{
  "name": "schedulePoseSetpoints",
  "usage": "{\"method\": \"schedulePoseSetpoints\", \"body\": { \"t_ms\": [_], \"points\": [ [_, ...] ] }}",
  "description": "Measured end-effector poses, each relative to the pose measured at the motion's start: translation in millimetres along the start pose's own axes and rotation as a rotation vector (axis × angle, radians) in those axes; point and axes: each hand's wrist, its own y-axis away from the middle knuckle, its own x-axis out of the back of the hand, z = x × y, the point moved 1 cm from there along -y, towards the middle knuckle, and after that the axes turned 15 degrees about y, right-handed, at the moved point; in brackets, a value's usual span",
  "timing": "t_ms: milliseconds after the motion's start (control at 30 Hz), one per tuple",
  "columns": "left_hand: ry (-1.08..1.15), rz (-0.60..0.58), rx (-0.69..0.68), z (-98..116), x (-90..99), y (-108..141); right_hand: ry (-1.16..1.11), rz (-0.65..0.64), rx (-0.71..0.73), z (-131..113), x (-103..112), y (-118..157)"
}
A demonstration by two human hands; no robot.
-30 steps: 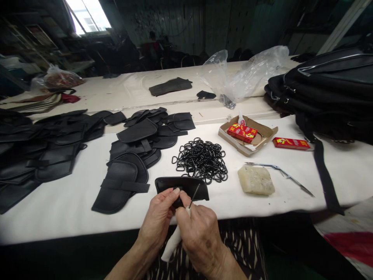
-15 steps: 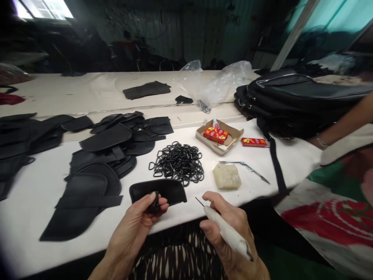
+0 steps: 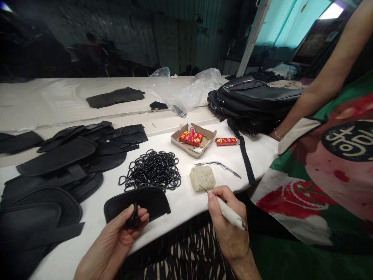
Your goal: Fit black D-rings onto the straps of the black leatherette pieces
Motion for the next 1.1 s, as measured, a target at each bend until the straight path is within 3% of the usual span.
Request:
{"method": "schedulePoseSetpoints", "body": {
  "t_ms": [233,733,967,1100],
  "points": [
    [-0.025,-0.027,-0.03,-1.9,3.6,-3.2,0.023,0.009,-0.038,4.2,-10.5,-12.8],
    [-0.027,0.001,0.1,8.2,5.1,-5.6,0.012,-0.022,-0.069,7.6,-23.3,-18.4],
    [-0.018,-0.004,0.119,9.4,8.2,-8.2,-0.002,0.034,-0.066,7.4,-19.9,-14.5],
    [0.001,-0.037,0.14,9.4,10.7,-5.5,-0.21,0.017,-0.164,8.6,-12.8,-5.0]
  ]
}}
